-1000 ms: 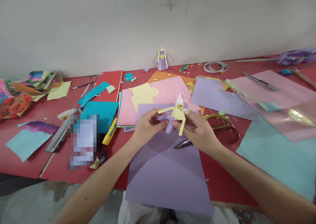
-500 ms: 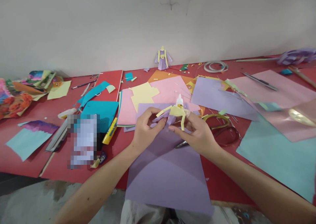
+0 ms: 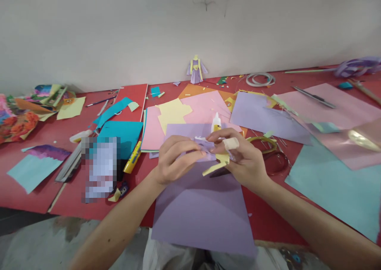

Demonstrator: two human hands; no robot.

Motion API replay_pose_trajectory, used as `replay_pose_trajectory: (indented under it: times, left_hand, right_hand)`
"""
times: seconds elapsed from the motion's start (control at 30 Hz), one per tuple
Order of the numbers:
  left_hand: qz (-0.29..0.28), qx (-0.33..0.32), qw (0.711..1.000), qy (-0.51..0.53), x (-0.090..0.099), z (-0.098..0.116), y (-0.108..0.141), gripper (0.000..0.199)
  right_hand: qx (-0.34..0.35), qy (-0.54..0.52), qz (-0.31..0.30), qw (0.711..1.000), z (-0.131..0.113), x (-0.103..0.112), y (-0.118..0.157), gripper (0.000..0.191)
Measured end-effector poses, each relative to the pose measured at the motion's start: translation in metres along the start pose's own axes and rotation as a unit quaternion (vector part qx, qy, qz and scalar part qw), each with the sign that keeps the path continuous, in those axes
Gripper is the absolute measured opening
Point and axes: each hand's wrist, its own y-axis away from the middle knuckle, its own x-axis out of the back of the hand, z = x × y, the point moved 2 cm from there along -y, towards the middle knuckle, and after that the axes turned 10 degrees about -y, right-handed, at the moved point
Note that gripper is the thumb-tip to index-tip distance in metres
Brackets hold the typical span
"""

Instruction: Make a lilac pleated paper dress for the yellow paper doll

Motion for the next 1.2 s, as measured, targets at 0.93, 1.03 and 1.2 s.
replay_pose_trajectory:
  times: [0.93,1.03,1.2]
  left_hand:
    - [-0.083,-0.044,0.995,0.027,0.002,-0.011,-0.004,0.014]
    - [-0.086,-0.046,0.995,0.034,0.002,-0.011,-0.004,0.015]
    - [-0.107,-0.065,0.992,-0.002,0.008,-0.007,-0.006,0.016]
  right_hand:
    - [0.082,0.021,-0.049,0.995,-0.006,0.009,-0.008,0.035]
    - [0.061,-0.011,-0.050,0.997,-0.003,0.011,-0.008,0.035]
    - [0.037,-0.032,-0.049,0.998,0.001,0.011,-0.008,0.029]
